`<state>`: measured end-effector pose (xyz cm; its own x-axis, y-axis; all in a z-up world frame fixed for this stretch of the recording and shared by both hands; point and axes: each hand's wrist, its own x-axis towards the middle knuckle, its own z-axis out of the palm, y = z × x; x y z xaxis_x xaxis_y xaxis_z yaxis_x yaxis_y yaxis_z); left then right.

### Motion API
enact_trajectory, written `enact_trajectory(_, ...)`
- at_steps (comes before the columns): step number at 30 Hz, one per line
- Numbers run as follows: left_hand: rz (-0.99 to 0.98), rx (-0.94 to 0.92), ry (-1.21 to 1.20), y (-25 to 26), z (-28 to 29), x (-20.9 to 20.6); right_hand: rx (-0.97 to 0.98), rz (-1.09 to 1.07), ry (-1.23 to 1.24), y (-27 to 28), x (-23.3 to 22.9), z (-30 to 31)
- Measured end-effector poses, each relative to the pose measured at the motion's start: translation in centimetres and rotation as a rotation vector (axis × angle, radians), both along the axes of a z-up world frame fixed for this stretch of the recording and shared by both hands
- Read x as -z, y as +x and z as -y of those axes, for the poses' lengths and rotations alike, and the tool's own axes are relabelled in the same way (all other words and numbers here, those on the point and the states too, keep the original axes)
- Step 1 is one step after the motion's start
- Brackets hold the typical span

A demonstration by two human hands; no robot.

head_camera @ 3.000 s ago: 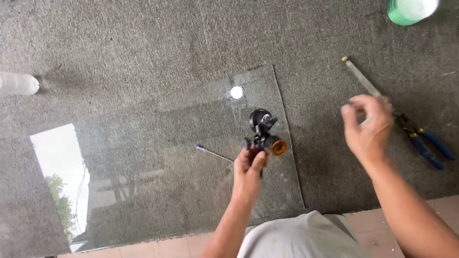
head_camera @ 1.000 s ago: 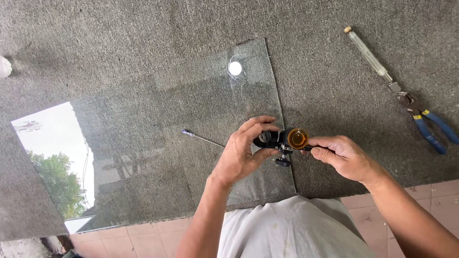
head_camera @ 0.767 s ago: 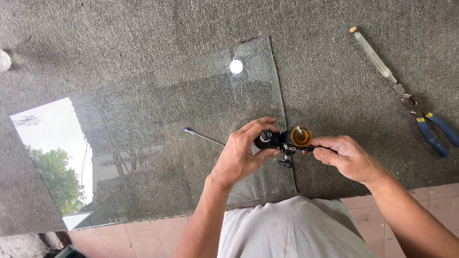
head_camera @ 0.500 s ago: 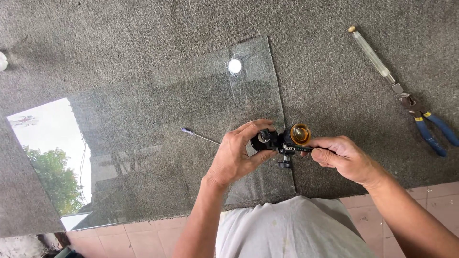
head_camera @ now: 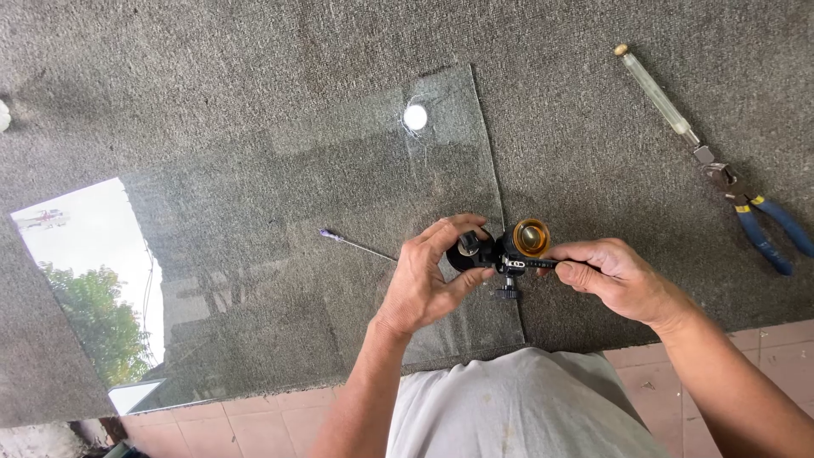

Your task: Cutting and shaping glass sheets using manual and circular glass cutters

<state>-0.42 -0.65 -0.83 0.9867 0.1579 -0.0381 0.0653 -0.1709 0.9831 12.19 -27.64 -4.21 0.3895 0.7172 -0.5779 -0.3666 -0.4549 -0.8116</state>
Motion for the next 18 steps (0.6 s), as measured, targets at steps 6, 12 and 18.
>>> enact_trajectory(6, -0.002, -0.071, 0.058, -0.4, 0.8, 0.7, -0.120, 0.109, -0.041, 0.9, 0.1, -0.4)
enact_trajectory(12, -0.102, 0.065, 0.187, -0.5, -0.3, 3.4, -0.155, 0.284, -0.192, 3.4, 0.6, -1.9)
enact_trajectory(18, -0.048, -0.165, 0.598, 1.0, 0.7, 6.9, -0.138, 0.322, -0.252, 5.5, 1.0, -4.0)
